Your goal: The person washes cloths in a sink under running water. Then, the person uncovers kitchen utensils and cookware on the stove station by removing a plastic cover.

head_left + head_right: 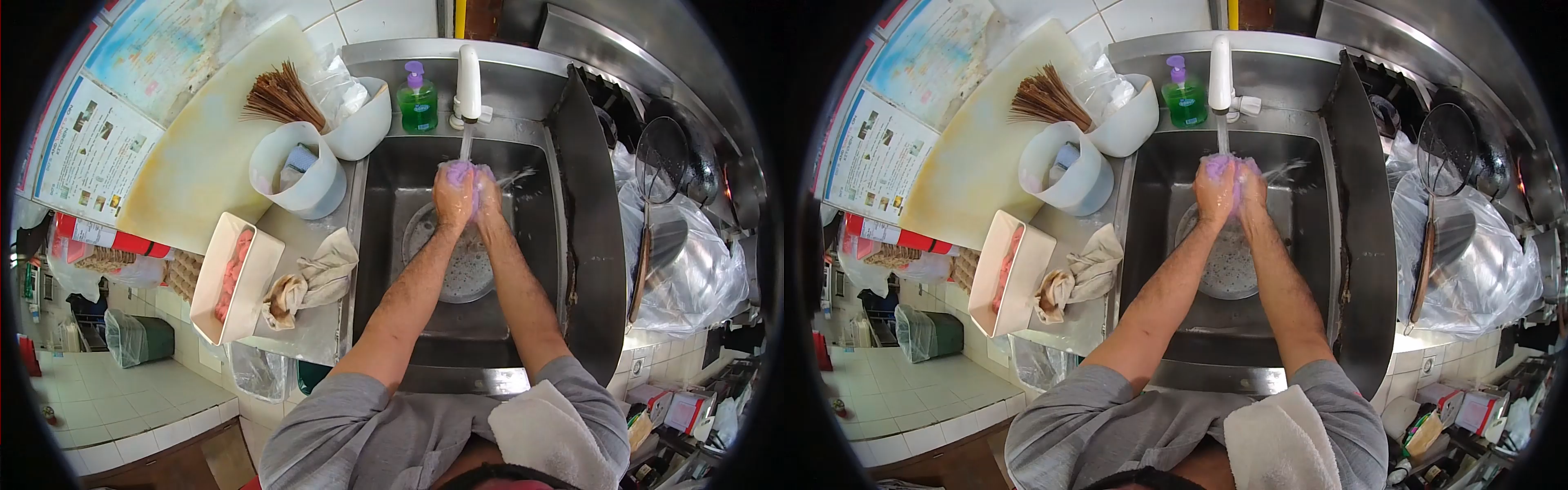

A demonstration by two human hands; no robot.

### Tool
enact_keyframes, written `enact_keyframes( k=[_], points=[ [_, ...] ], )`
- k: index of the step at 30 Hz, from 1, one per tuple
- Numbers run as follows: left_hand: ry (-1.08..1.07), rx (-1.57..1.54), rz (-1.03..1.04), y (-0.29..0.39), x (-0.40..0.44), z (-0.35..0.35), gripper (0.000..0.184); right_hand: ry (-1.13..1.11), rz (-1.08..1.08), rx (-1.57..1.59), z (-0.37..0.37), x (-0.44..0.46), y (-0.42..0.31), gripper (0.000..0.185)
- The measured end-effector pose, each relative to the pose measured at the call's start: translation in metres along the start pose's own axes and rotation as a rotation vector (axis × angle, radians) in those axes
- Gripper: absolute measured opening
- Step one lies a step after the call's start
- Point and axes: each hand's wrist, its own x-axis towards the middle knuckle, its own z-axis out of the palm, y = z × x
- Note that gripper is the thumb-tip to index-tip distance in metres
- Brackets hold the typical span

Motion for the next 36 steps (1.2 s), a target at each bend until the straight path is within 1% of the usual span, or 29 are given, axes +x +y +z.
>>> enact_keyframes(
  k=[1,2,3,4,5,7,8,9,10,12,13,15,16,17,19,20,21,22,23,24,25,27,28,30,31,33,34,35,36],
  points=[
    [0.0,0.003,-0.002,-0.013,0.004,0.006,0.018,0.159,-0.082,-0.18,0.003,-0.001,-0.001,0.022],
    [0.036,-0.121,-0.099,-0.027,0.008,0.012,0.018,0.16,-0.076,-0.183,0.005,-0.001,-0.001,0.022],
    [0.074,-0.244,-0.199,-0.034,0.008,0.014,0.019,0.133,-0.237,-0.398,0.006,0.0,-0.001,0.023],
    [-0.03,-0.387,-0.375,-0.043,0.008,0.01,0.018,0.096,-0.403,-0.612,0.007,0.001,-0.002,0.024],
    [-0.016,-0.386,-0.375,-0.05,0.012,0.01,0.018,0.083,-0.397,-0.615,0.005,-0.001,-0.007,0.024],
    [-0.38,-1.028,-0.983,-0.075,0.014,0.006,0.019,0.049,-0.361,-1.297,0.023,-0.027,-0.028,0.029],
    [-0.383,-1.081,-1.032,-0.08,0.01,0.005,0.013,0.028,-0.56,-1.344,0.01,-0.017,-0.014,0.032],
    [-0.376,-1.071,-0.992,-0.087,0.006,0.015,0.019,-0.057,-0.691,-1.334,0.016,-0.028,-0.024,0.031],
    [-0.37,-1.056,-0.954,-0.097,0.005,0.015,0.026,-0.133,-0.654,-1.307,0.009,-0.02,-0.024,0.026],
    [-0.437,-1.127,-1.074,-0.025,0.004,-0.022,0.043,-0.036,-0.656,-1.117,0.024,-0.024,-0.031,0.019],
    [-0.418,-1.129,-1.067,-0.011,0.0,-0.029,0.043,-0.048,-0.588,-0.988,0.01,-0.005,-0.027,0.018],
    [-0.565,-1.139,-1.059,0.001,-0.007,-0.036,0.051,-0.055,-0.224,-0.543,0.009,-0.003,-0.025,0.019],
    [-0.421,-1.083,-0.884,-0.01,-0.005,-0.019,0.041,-0.054,-0.222,-0.541,0.009,-0.008,-0.021,0.019],
    [-0.429,-1.084,-0.88,-0.026,0.001,-0.013,0.041,-0.051,-0.163,-0.398,0.009,-0.014,-0.019,0.025],
    [-0.273,-0.294,-0.521,-0.024,0.014,-0.012,0.033,-0.046,-0.115,-0.257,0.004,-0.024,-0.02,0.031],
    [-0.168,-0.147,-0.26,-0.013,0.016,-0.013,0.033,0.073,0.121,-0.21,0.0,-0.028,-0.02,0.036],
    [-0.174,-0.15,-0.253,-0.004,0.013,-0.012,0.033,0.193,0.36,-0.159,-0.004,-0.031,-0.019,0.04],
    [-0.165,0.004,-0.097,0.003,0.011,-0.011,0.035,0.17,0.433,-0.061,-0.017,-0.022,-0.011,0.048],
    [-0.148,0.159,0.059,0.007,0.01,-0.012,0.037,0.165,0.427,-0.058,-0.032,-0.013,-0.008,0.048],
    [-0.274,-0.005,0.003,0.003,0.008,-0.011,0.052,-0.071,0.353,0.077,-0.038,-0.008,-0.007,0.05],
    [-0.269,-0.002,0.004,0.016,0.004,-0.016,0.052,-0.305,0.281,0.209,-0.034,-0.009,-0.008,0.052],
    [-0.298,0.171,0.143,0.043,-0.008,-0.022,0.074,-0.418,0.278,0.322,-0.028,-0.002,-0.022,0.047],
    [-0.29,0.174,0.139,0.045,-0.016,-0.02,0.074,-0.44,0.281,0.325,-0.028,0.002,-0.023,0.046],
    [-0.065,0.543,0.195,0.049,-0.022,-0.007,0.088,-0.453,0.285,0.306,-0.025,0.01,-0.023,0.043],
    [-0.048,0.555,0.184,0.041,-0.02,0.001,0.088,-0.449,0.29,0.288,-0.025,0.015,-0.021,0.042],
    [0.116,0.284,0.088,0.025,-0.012,0.011,0.077,-0.428,0.295,0.225,-0.025,0.026,-0.015,0.04],
    [0.149,0.197,0.064,0.023,-0.009,0.012,0.064,-0.411,0.287,0.18,-0.023,0.03,-0.014,0.039],
    [0.167,0.212,0.054,0.019,-0.007,0.011,0.064,-0.382,0.257,0.112,-0.023,0.033,-0.014,0.037],
    [0.103,0.145,-0.091,0.015,-0.004,0.012,0.059,-0.346,0.21,0.019,-0.022,0.036,-0.014,0.036]
  ],
)
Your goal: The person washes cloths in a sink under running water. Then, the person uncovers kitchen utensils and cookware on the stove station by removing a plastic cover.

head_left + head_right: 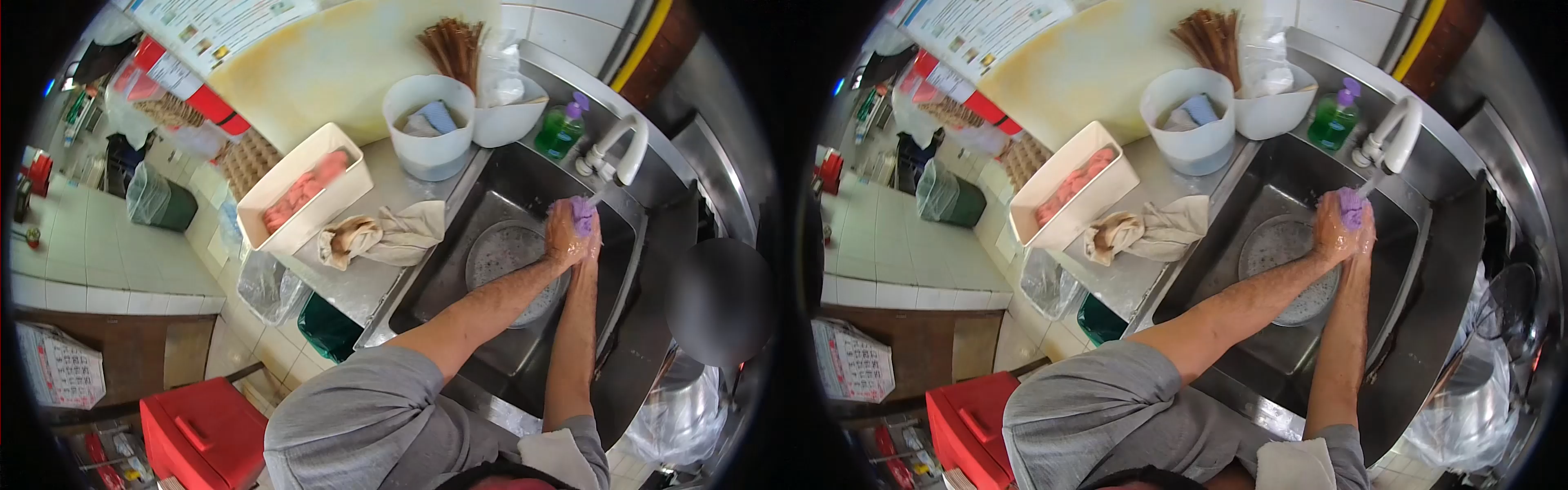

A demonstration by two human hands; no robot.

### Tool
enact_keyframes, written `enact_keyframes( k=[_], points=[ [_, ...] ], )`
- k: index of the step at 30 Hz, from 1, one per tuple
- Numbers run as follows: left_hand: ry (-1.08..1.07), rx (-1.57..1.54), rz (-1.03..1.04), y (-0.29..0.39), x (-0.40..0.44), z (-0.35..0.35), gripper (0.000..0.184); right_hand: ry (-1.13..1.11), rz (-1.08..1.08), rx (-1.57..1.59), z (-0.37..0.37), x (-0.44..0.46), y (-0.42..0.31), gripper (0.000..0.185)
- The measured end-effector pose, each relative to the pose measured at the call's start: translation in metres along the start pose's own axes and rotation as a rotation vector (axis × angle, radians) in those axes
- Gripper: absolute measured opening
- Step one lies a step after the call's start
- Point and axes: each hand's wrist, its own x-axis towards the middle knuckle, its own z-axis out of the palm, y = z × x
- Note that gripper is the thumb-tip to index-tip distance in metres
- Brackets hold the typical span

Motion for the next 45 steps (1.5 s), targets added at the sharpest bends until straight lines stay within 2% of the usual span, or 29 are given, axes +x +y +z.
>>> enact_keyframes(
  k=[1,2,3,4,5,6,7,8,9,11,15,16,18,19,21,22,27,29,30,35,38,39,40,42,43,44,45],
  points=[
    [-0.078,-0.063,-0.145,-0.003,0.002,0.003,0.053,0.055,-0.064,-0.175,0.0,0.001,0.0,0.032],
    [0.052,-0.227,-0.18,-0.005,0.005,0.006,0.038,0.122,-0.118,-0.352,0.0,0.001,-0.001,0.029],
    [0.067,-0.226,-0.189,-0.01,0.009,0.009,0.038,0.247,-0.259,-0.703,0.004,0.0,-0.004,0.022],
    [0.054,-0.36,-0.333,-0.021,0.014,0.012,0.028,0.305,-0.38,-1.083,0.024,-0.006,-0.008,0.019],
    [0.04,-0.498,-0.475,-0.03,0.016,0.016,0.019,0.292,-0.374,-1.091,0.039,-0.013,-0.009,0.019],
    [0.054,-0.502,-0.483,-0.041,0.016,0.018,0.019,0.224,-0.4,-1.111,0.049,-0.02,-0.008,0.018],
    [-0.063,-0.695,-0.722,-0.051,0.016,0.018,0.017,0.153,-0.422,-1.127,0.057,-0.027,-0.008,0.016],
    [-0.179,-0.891,-0.961,-0.06,0.013,0.018,0.017,0.14,-0.437,-1.425,0.064,-0.034,-0.009,0.012],
    [-0.151,-0.903,-0.971,-0.063,0.006,0.017,0.017,0.113,-0.421,-1.436,0.062,-0.04,-0.007,0.012],
    [-0.168,-1.19,-0.835,-0.067,-0.012,0.013,0.018,-0.075,-0.37,-1.452,0.052,-0.042,-0.008,0.008],
    [-0.261,-1.446,-0.844,-0.035,-0.036,-0.032,0.035,-0.02,-0.177,-1.371,0.058,-0.047,-0.016,0.015],
    [-0.306,-1.46,-0.804,-0.036,-0.041,-0.037,0.04,0.024,-0.126,-1.223,0.06,-0.05,-0.016,0.017],
    [-0.414,-1.26,-0.821,-0.037,-0.049,-0.054,0.051,0.065,-0.068,-1.188,0.07,-0.056,-0.019,0.024],
    [-0.46,-1.178,-0.859,-0.031,-0.051,-0.069,0.055,0.12,0.061,-1.053,0.057,-0.051,-0.023,0.028],
    [-0.422,-1.162,-0.863,-0.031,-0.058,-0.076,0.063,0.186,0.182,-1.003,0.062,-0.051,-0.026,0.034],
    [-0.472,-1.162,-0.822,-0.034,-0.06,-0.08,0.066,0.188,0.244,-0.978,0.064,-0.049,-0.028,0.035],
    [-0.437,-1.217,-0.759,-0.037,-0.064,-0.106,0.064,0.113,0.382,-0.926,0.055,-0.031,-0.032,0.039],
    [-0.43,-1.222,-0.748,-0.038,-0.062,-0.11,0.065,0.234,0.465,-0.846,0.068,-0.03,-0.03,0.042],
    [-0.417,-1.209,-0.789,-0.039,-0.06,-0.11,0.065,0.204,0.559,-0.781,0.07,-0.029,-0.032,0.045],
    [-0.431,-1.268,-0.772,-0.045,-0.051,-0.1,0.069,0.152,0.497,-0.733,0.068,-0.016,-0.038,0.047],
    [-0.285,-1.425,-0.868,-0.048,-0.044,-0.074,0.085,0.103,0.418,-0.698,0.082,-0.011,-0.045,0.043],
    [-0.21,-1.466,-0.961,-0.05,-0.04,-0.064,0.089,0.139,0.336,-0.708,0.079,-0.007,-0.048,0.04],
    [-0.156,-1.428,-1.013,-0.046,-0.034,-0.069,0.086,0.071,0.3,-0.66,0.084,-0.011,-0.047,0.037],
    [-0.188,-1.863,-0.394,-0.052,-0.015,-0.058,0.058,0.045,0.122,-0.663,0.113,-0.038,-0.034,0.037],
    [-0.326,-1.978,-0.587,-0.046,-0.005,-0.067,0.047,0.118,0.047,-0.596,0.101,-0.04,-0.033,0.036],
    [-0.414,-1.919,-0.745,-0.045,0.006,-0.066,0.04,0.139,0.021,-0.563,0.103,-0.045,-0.03,0.033],
    [-0.415,-1.764,-0.81,-0.055,0.016,-0.046,0.031,0.148,0.029,-0.503,0.083,-0.041,-0.032,0.032]
  ],
)
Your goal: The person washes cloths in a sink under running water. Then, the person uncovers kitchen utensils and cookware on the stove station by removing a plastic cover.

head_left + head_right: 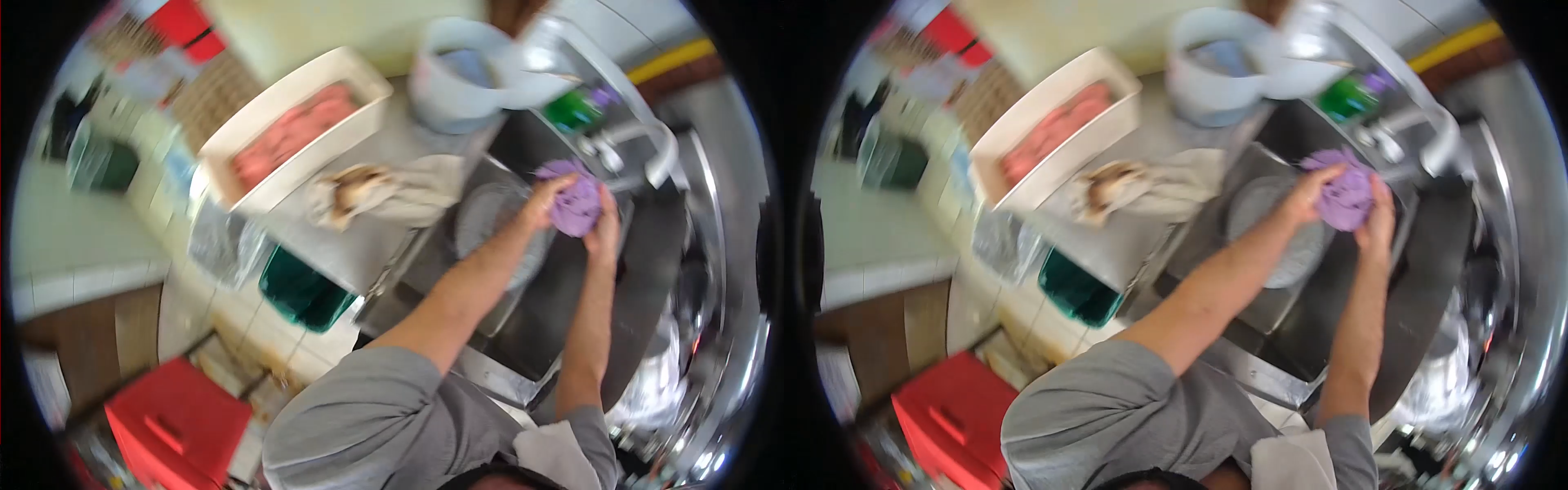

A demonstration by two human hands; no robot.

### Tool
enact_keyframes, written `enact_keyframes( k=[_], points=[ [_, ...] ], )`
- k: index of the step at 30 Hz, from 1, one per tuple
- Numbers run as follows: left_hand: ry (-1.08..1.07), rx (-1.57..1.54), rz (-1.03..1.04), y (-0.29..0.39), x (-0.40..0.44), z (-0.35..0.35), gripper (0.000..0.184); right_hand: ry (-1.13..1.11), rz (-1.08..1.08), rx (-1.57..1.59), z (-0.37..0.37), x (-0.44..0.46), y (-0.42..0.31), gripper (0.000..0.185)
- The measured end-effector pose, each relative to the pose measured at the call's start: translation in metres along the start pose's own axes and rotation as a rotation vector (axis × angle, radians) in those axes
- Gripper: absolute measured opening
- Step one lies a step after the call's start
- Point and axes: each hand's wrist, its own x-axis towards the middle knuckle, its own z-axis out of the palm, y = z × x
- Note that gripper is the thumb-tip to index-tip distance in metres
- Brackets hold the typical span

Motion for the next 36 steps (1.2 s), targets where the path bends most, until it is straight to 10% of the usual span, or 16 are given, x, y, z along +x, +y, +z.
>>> enact_keyframes(
  k=[4,8,11,18,19,24,27,30,32,33,36],
  points=[
    [0.236,1.093,0.427,-0.009,0.027,0.026,0.041,0.099,0.112,0.397,-0.03,0.008,0.035,0.046],
    [0.087,1.433,0.444,-0.026,0.001,0.062,0.064,-0.139,0.029,0.614,-0.015,0.002,0.031,0.065],
    [0.094,2.28,0.639,-0.044,-0.019,0.073,0.093,-0.36,-0.137,0.698,-0.024,0.016,0.041,0.054],
    [0.191,1.905,1.173,-0.047,0.021,0.05,0.037,-0.378,-0.071,0.829,-0.029,0.048,0.072,0.039],
    [0.171,1.908,1.171,-0.046,0.028,0.045,0.037,-0.012,-0.137,0.693,0.005,0.017,0.038,0.02],
    [0.382,1.441,0.473,-0.024,0.04,0.031,0.019,0.193,-0.262,0.355,0.0,0.022,0.038,0.02],
    [0.339,0.937,0.287,-0.03,0.049,-0.026,0.02,0.204,-0.483,-0.466,0.001,0.018,0.031,0.013],
    [0.37,0.598,0.114,-0.036,0.033,-0.014,0.049,0.235,-0.339,-0.456,-0.009,0.01,0.023,0.018],
    [0.002,0.216,-0.013,-0.029,0.009,0.016,0.069,0.363,-0.257,-0.088,-0.007,0.006,0.004,0.02],
    [0.088,0.297,-0.068,-0.028,-0.007,0.025,0.08,0.472,-0.167,0.285,-0.006,0.006,0.0,0.022],
    [-0.15,0.579,-0.233,-0.03,-0.001,0.014,0.078,0.39,-0.203,0.091,0.001,-0.005,0.014,0.025]
  ],
)
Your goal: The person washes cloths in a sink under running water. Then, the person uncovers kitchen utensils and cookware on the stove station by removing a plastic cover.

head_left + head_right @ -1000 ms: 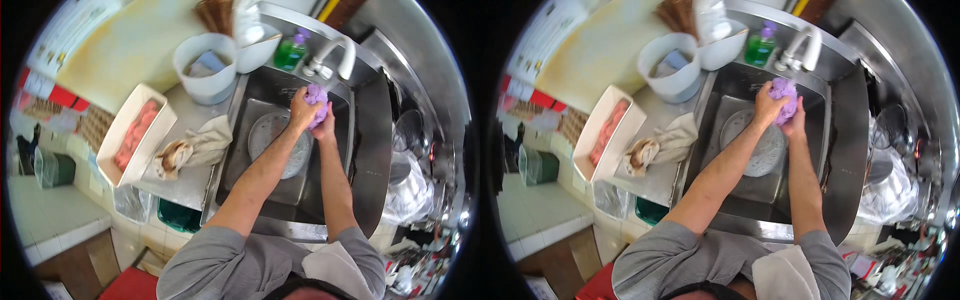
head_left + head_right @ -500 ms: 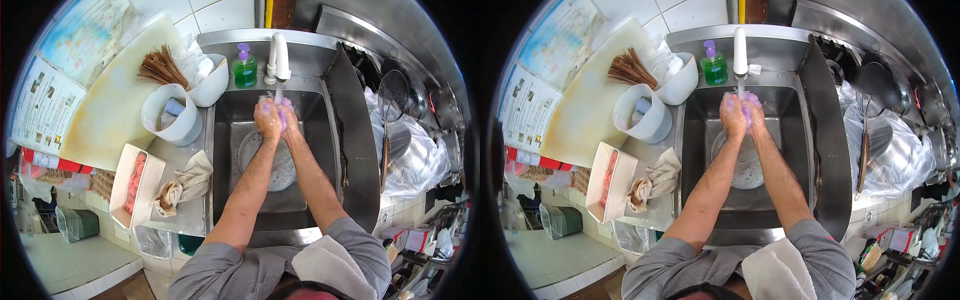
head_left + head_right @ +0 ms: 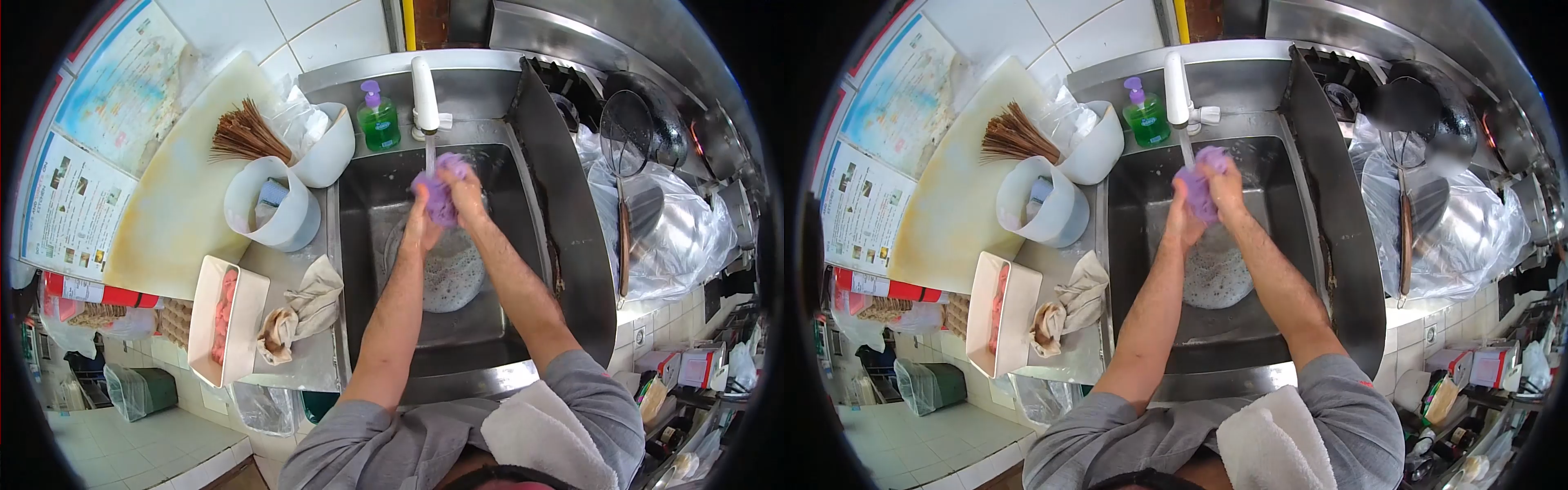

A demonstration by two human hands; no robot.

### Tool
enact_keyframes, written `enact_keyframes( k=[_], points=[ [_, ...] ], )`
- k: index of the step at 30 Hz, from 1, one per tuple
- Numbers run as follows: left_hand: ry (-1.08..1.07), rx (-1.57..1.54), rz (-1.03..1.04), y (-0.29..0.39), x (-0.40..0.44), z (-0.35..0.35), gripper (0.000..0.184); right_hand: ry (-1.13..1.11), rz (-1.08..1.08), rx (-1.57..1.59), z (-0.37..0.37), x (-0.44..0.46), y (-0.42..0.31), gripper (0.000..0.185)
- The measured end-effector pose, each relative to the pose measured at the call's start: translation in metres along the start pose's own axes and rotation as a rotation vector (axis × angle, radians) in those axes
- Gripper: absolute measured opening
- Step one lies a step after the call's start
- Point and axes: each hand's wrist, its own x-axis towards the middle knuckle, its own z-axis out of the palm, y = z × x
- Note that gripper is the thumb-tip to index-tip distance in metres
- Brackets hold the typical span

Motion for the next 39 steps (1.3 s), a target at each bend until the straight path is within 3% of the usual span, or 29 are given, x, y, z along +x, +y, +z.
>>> enact_keyframes(
  k=[1,2,4,5,6,8,10,12,13,14,15,16,17,19,20,21,22,24,25,27,28,29,30,31,32,33,34,36,39],
  points=[
    [0.176,-0.028,-0.051,0.003,0.005,0.005,0.061,-0.098,-0.041,-0.122,0.0,-0.012,-0.001,0.026],
    [0.172,-0.029,-0.05,0.008,0.009,0.008,0.061,-0.097,-0.045,-0.123,-0.002,-0.021,-0.006,0.026],
    [0.414,0.139,0.015,0.02,0.019,0.01,0.033,-0.071,-0.002,0.11,-0.003,-0.031,-0.013,0.027],
    [0.497,0.205,0.16,0.023,0.025,0.013,0.028,-0.033,0.028,0.128,-0.011,-0.026,-0.005,0.033],
    [0.494,0.21,0.161,0.024,0.031,0.009,0.028,-0.033,0.025,0.133,-0.014,-0.028,-0.008,0.033],
    [0.552,0.768,0.423,0.021,0.042,-0.002,0.042,0.139,0.44,0.22,-0.019,-0.035,-0.014,0.041],
    [0.611,0.984,0.449,0.035,0.019,0.04,0.054,0.098,0.496,0.197,-0.022,-0.026,-0.007,0.05],
    [0.405,1.031,0.676,0.03,0.01,0.05,0.071,-0.294,0.296,0.674,-0.024,-0.009,0.001,0.058],
    [0.288,1.199,0.592,0.03,0.005,0.051,0.085,-0.513,0.364,0.734,-0.026,-0.007,-0.003,0.064],
    [0.283,1.205,0.594,0.026,0.0,0.056,0.085,-0.515,0.36,0.74,-0.024,-0.005,-0.004,0.064],
    [0.387,1.672,0.596,0.024,-0.009,0.07,0.087,-0.709,0.347,0.79,-0.017,-0.006,-0.008,0.068],
    [0.448,1.88,0.624,0.024,-0.01,0.07,0.088,-0.906,0.33,0.834,-0.009,-0.007,-0.012,0.072],
    [0.522,2.086,0.652,0.023,-0.012,0.072,0.089,-0.763,0.397,0.746,-0.001,-0.011,-0.014,0.066],
    [0.567,1.892,0.761,0.02,0.002,0.05,0.085,-0.754,0.444,0.698,-0.013,0.051,0.07,0.057],
    [0.605,1.688,0.856,0.019,0.007,0.044,0.081,-0.669,0.422,0.677,-0.008,0.048,0.071,0.046],
    [0.715,1.655,0.84,0.02,0.009,0.049,0.063,-0.585,0.4,0.651,-0.003,0.044,0.071,0.035],
    [0.715,1.658,0.836,0.021,0.011,0.047,0.063,-0.583,0.403,0.654,0.0,0.035,0.064,0.035],
    [0.741,1.554,0.783,0.023,0.017,0.04,0.041,-0.439,0.259,0.669,0.005,0.024,0.05,0.029],
    [0.733,1.556,0.78,0.022,0.023,0.029,0.041,-0.433,0.256,0.672,0.01,0.023,0.045,0.029],
    [0.804,1.273,0.792,0.019,0.032,0.013,0.031,-0.381,-0.026,0.418,0.015,0.023,0.037,0.023],
    [0.798,1.141,0.699,0.022,0.027,0.023,0.028,-0.281,-0.015,0.166,0.009,0.031,0.045,0.021],
    [0.752,1.039,0.649,0.023,0.025,0.018,0.025,-0.293,-0.022,0.196,0.007,0.029,0.042,0.019],
    [0.663,1.185,0.803,0.012,0.034,-0.021,0.021,-0.281,-0.218,0.077,0.006,0.027,0.04,0.02],
    [0.579,1.464,0.614,0.018,0.031,-0.029,0.021,-0.214,-0.357,-0.299,0.006,0.022,0.03,0.02],
    [0.442,0.605,0.403,0.008,0.038,-0.045,0.025,-0.293,-0.344,-0.479,0.002,0.004,0.0,0.024],
    [0.361,0.081,0.19,0.007,0.038,-0.057,0.033,-0.226,-0.415,-0.572,0.004,-0.001,-0.003,0.028],
    [0.175,-0.11,0.025,0.016,0.028,-0.042,0.036,-0.247,-0.388,-0.519,0.002,-0.007,-0.011,0.034],
    [0.301,0.083,0.208,0.008,0.023,-0.033,0.047,-0.074,-0.343,-0.432,0.003,0.006,0.002,0.038],
    [0.22,0.238,0.178,0.004,-0.001,-0.038,0.061,0.244,-0.366,-0.605,0.0,-0.007,-0.019,0.039]
  ],
)
